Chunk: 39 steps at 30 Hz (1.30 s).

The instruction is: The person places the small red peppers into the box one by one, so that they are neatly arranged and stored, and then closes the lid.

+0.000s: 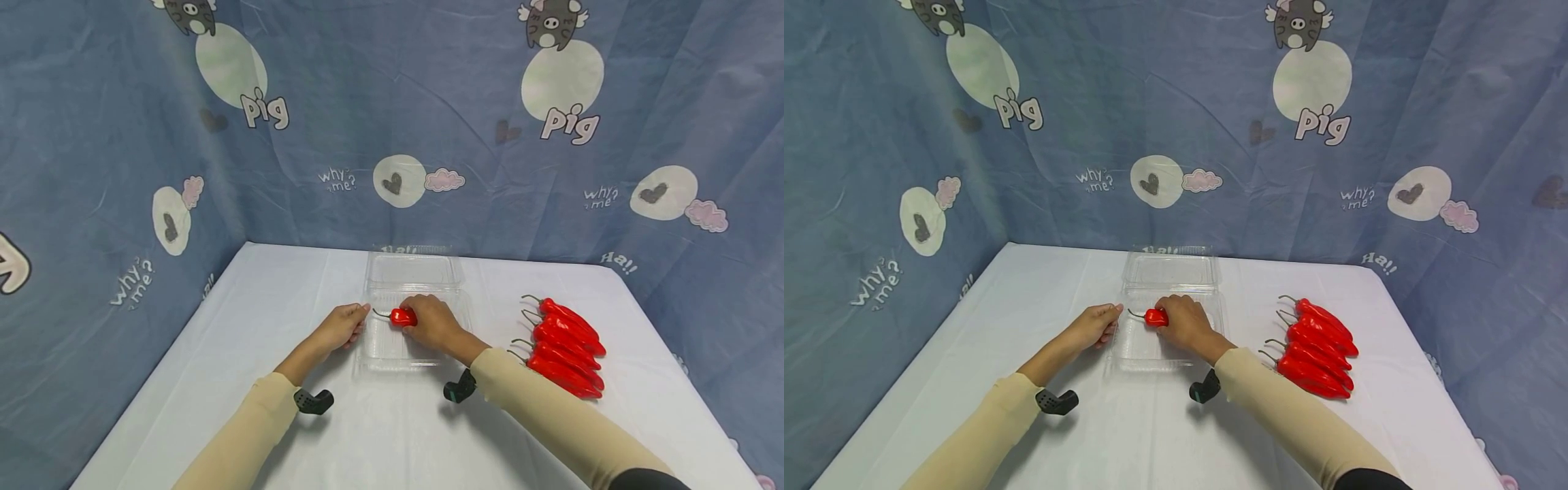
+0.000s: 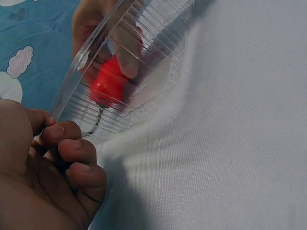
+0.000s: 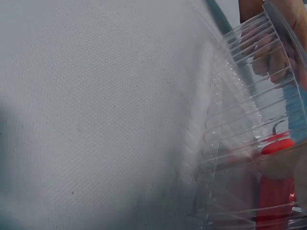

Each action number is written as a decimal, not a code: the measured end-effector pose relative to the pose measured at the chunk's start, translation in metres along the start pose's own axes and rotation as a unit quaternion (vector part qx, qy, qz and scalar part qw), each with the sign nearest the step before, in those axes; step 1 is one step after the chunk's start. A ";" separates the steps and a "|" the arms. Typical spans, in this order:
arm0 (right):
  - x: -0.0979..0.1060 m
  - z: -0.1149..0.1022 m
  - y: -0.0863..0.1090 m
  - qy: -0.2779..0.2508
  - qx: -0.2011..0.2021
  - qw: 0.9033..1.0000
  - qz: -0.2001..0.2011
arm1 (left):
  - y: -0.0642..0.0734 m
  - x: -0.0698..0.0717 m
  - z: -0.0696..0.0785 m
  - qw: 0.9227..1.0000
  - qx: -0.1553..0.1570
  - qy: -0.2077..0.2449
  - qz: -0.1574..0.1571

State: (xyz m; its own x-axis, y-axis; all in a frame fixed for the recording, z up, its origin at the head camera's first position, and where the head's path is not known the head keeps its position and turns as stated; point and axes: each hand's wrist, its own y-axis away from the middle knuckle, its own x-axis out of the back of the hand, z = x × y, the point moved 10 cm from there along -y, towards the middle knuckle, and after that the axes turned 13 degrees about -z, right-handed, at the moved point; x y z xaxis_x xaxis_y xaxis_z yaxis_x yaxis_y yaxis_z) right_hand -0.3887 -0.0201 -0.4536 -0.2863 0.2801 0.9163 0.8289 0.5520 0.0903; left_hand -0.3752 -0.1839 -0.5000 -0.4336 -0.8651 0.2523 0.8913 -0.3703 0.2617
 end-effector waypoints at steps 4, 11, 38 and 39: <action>0.000 0.000 0.001 -0.003 -0.002 1.000 0.001 | 0.000 0.000 0.000 1.000 0.001 -0.002 0.002; 0.000 0.002 0.002 -0.014 -0.003 1.000 -0.001 | 0.000 0.001 -0.001 1.000 0.003 -0.005 0.007; 0.024 0.021 0.033 -0.072 0.000 0.997 0.021 | 0.001 0.000 0.001 1.000 0.008 -0.004 0.014; 0.025 0.022 0.035 -0.076 0.002 0.997 0.021 | 0.001 0.000 0.001 1.000 0.007 -0.005 0.015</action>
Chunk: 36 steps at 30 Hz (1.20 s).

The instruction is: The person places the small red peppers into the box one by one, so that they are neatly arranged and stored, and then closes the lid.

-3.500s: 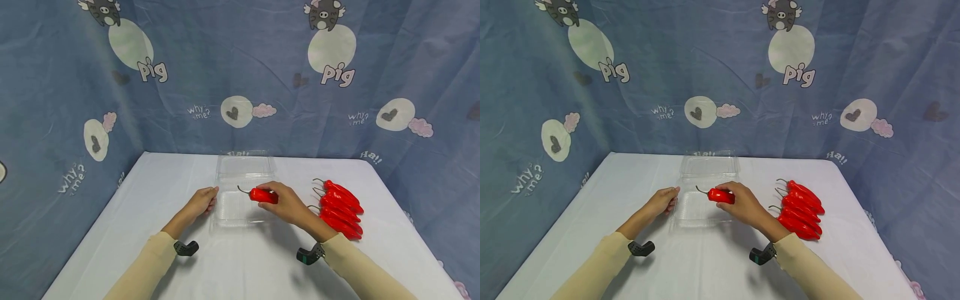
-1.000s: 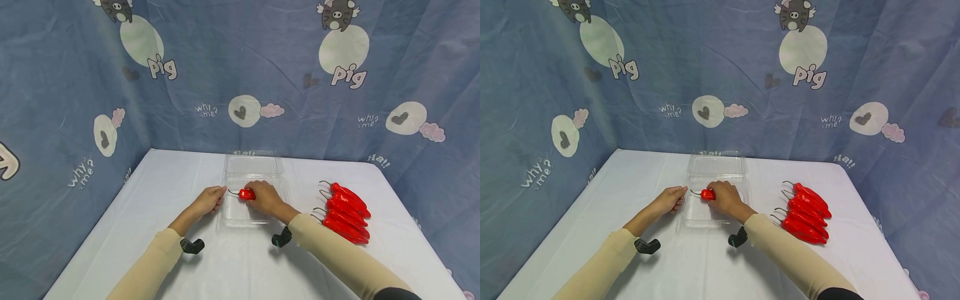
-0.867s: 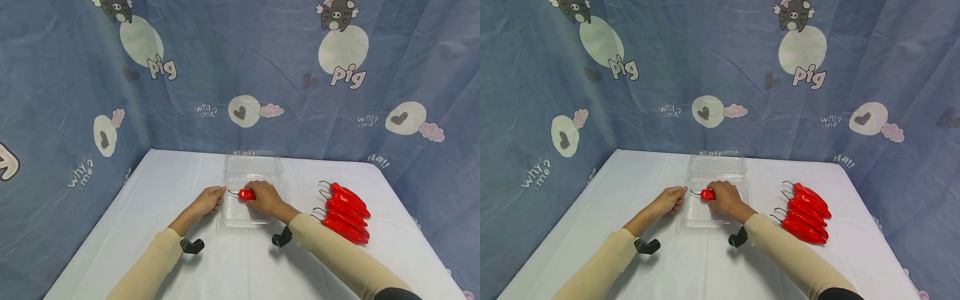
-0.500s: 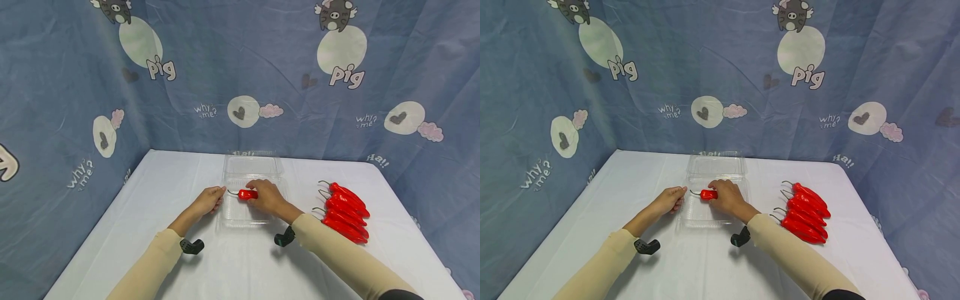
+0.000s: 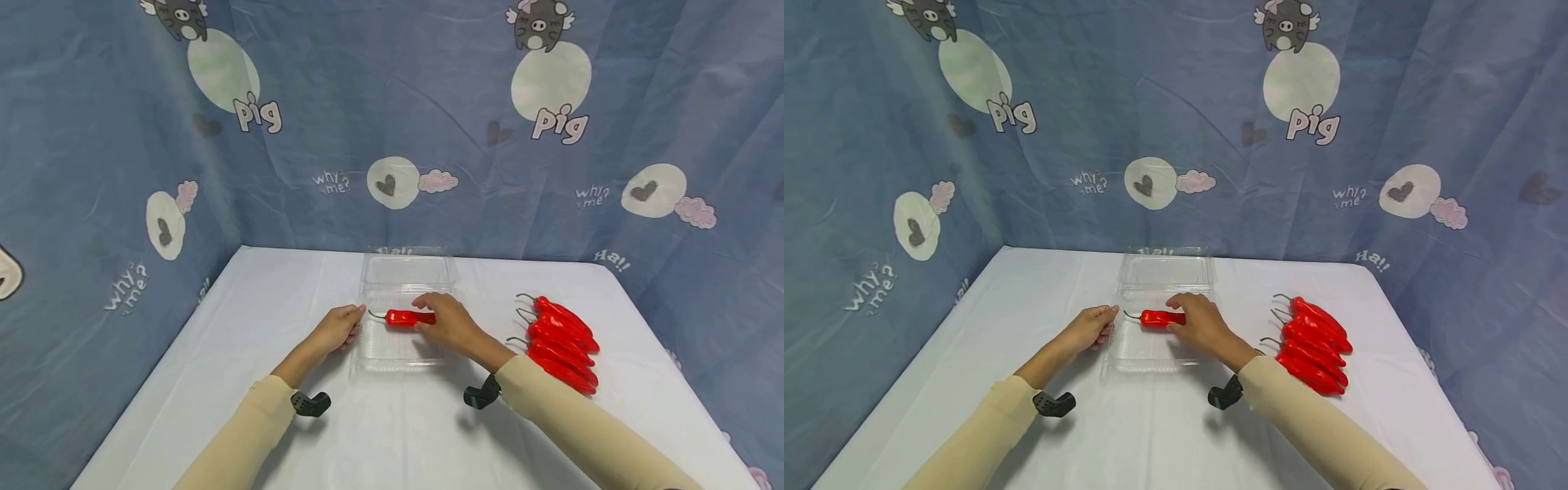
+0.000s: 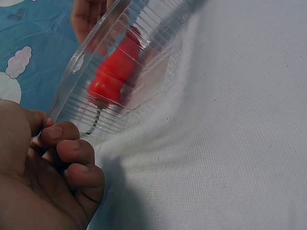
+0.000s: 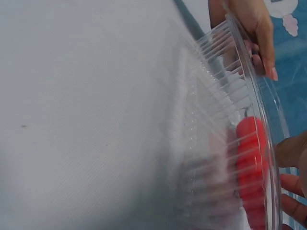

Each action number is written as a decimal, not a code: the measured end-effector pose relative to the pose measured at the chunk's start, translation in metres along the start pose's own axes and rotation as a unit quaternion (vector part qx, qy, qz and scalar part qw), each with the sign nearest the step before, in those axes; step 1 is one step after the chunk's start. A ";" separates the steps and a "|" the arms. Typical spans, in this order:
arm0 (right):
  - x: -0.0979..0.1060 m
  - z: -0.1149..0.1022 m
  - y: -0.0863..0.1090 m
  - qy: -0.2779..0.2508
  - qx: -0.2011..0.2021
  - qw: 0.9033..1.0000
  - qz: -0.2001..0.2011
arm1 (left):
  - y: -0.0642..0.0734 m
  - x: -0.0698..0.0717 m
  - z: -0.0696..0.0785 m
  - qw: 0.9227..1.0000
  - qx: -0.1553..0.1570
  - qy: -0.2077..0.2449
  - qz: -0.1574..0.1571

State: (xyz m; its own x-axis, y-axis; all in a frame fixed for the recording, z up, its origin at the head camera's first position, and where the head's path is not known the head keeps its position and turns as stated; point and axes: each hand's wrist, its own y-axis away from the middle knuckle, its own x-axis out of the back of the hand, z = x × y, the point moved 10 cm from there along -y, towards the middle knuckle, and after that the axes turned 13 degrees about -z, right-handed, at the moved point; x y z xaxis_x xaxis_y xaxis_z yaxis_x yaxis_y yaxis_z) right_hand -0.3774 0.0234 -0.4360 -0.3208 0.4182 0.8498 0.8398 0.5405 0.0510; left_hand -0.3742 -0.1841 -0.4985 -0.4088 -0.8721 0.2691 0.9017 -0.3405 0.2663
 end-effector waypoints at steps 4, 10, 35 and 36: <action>0.007 0.001 0.011 -0.017 0.019 1.000 0.009 | 0.000 -0.001 0.001 1.000 0.000 -0.002 0.000; 0.021 -0.003 0.027 -0.032 0.062 0.997 0.035 | 0.000 0.000 0.000 1.000 0.007 0.001 0.004; 0.057 0.043 0.112 -0.058 -0.032 0.995 0.077 | -0.002 -0.001 -0.003 1.000 0.019 0.003 -0.001; 0.057 0.046 0.115 -0.061 -0.035 0.995 0.076 | -0.001 -0.001 -0.003 1.000 0.018 0.005 -0.001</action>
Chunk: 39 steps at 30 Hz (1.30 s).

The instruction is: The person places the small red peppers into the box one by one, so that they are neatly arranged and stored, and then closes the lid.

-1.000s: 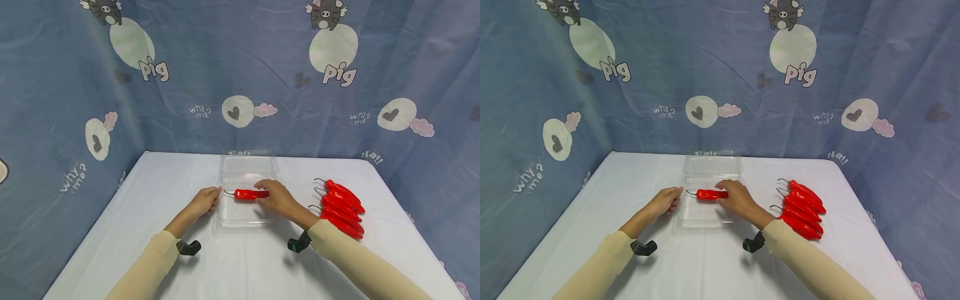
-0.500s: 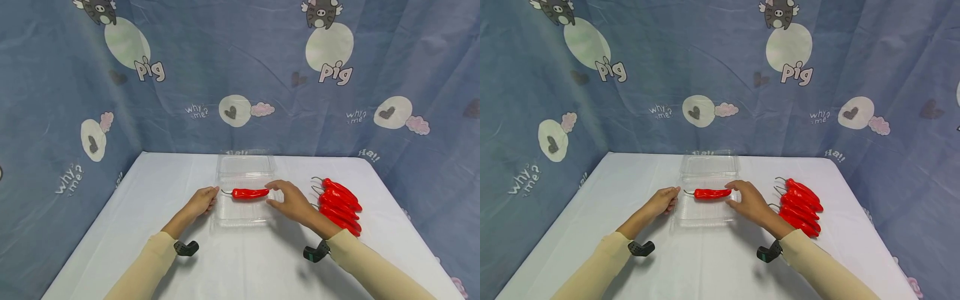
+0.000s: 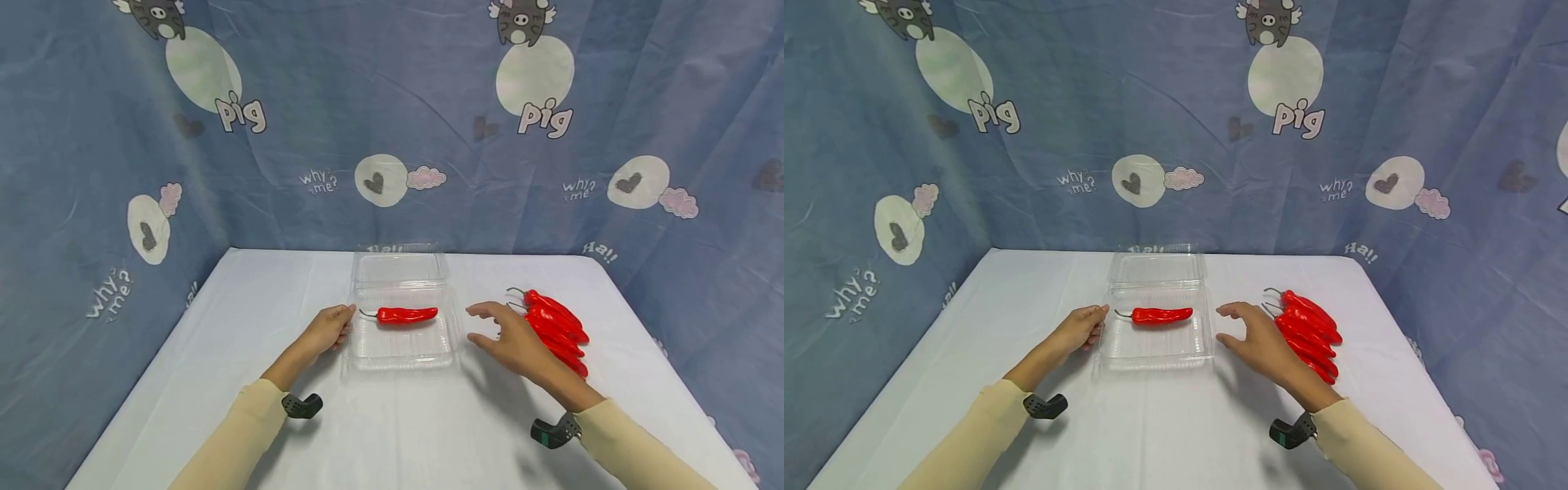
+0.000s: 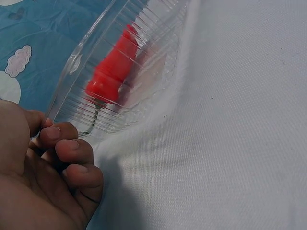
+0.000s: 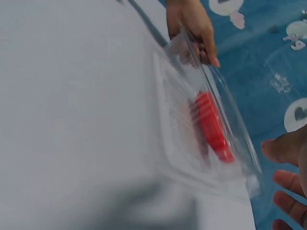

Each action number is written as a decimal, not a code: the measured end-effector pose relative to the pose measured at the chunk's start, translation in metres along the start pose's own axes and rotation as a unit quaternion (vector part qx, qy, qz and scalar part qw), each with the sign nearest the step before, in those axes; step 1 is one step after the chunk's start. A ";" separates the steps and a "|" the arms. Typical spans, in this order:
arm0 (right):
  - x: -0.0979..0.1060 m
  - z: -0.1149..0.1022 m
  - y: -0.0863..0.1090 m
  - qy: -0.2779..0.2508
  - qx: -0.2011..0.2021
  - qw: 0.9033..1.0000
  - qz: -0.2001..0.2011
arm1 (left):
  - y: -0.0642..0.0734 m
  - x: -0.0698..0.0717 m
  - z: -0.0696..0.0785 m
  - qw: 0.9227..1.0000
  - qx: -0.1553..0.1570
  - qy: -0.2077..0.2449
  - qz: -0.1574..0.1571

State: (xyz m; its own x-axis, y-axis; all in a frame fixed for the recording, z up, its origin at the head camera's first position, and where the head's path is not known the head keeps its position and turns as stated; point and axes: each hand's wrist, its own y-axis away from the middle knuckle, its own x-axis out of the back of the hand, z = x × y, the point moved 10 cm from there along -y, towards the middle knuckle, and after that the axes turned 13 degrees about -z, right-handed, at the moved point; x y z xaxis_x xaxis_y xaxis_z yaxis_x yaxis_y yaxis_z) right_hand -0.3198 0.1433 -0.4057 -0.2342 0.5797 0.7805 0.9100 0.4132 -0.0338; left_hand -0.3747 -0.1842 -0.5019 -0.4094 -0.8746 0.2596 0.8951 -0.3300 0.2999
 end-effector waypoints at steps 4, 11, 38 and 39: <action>0.005 0.013 0.012 -0.008 -0.002 1.000 0.004 | 0.001 0.000 0.000 1.000 -0.004 -0.001 0.000; 0.014 0.034 0.037 0.003 -0.023 1.000 0.021 | 0.002 0.000 -0.002 1.000 -0.001 -0.001 0.000; 0.023 0.081 0.089 0.036 -0.060 0.997 0.015 | -0.003 0.000 -0.003 1.000 -0.003 -0.002 -0.007; 0.023 0.081 0.088 0.037 -0.062 0.997 0.013 | -0.003 0.000 -0.003 1.000 -0.003 -0.002 -0.007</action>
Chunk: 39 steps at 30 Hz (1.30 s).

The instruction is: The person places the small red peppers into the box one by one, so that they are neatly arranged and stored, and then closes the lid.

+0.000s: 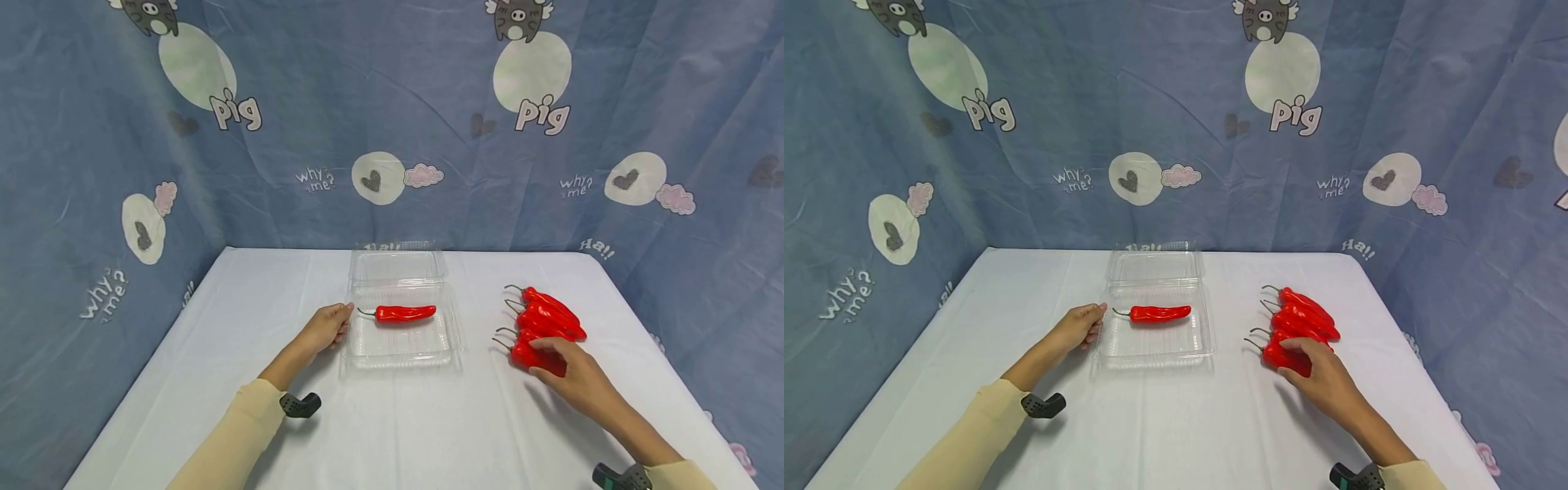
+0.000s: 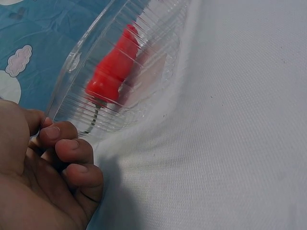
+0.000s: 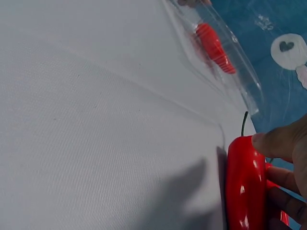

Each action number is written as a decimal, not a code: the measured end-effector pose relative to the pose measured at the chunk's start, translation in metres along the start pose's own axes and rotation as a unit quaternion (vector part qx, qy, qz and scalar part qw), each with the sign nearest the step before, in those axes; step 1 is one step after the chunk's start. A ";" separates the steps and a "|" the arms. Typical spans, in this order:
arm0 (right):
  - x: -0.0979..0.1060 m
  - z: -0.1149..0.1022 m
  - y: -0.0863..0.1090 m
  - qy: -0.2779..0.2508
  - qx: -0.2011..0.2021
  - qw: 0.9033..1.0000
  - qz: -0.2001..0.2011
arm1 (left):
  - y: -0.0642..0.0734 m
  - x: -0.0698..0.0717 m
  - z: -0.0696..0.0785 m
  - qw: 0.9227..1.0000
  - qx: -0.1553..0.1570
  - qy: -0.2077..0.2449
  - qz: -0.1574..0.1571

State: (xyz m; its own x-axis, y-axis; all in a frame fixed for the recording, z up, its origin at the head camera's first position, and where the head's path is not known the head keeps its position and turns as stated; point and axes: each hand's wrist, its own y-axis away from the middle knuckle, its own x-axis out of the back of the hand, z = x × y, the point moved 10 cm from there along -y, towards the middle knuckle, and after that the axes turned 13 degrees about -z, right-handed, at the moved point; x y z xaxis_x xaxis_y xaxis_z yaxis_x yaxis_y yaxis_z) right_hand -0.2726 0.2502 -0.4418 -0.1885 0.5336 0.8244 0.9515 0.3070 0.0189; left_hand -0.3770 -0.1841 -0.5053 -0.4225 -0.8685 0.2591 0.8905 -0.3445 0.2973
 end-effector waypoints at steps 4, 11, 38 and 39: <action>-0.003 0.000 -0.002 0.003 -0.001 1.000 -0.007 | 0.000 0.001 -0.001 1.000 -0.003 0.000 0.001; -0.015 0.006 -0.008 -0.009 -0.020 0.999 -0.035 | 0.000 0.001 -0.002 1.000 -0.001 0.005 -0.002; -0.031 0.009 -0.010 0.010 -0.050 0.997 -0.051 | 0.001 0.002 -0.002 1.000 0.006 0.002 0.000; -0.031 0.009 -0.010 0.008 -0.052 0.997 -0.052 | 0.001 0.002 -0.002 1.000 0.005 0.002 0.000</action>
State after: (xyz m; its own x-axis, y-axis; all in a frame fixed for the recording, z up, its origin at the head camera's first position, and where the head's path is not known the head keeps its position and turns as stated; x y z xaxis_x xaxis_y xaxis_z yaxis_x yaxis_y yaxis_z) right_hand -0.2783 0.2372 -0.4728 -0.2848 0.4904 0.8237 0.9472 0.2760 0.1632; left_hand -0.3766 -0.1866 -0.5062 -0.4225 -0.8698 0.2550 0.8882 -0.3413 0.3076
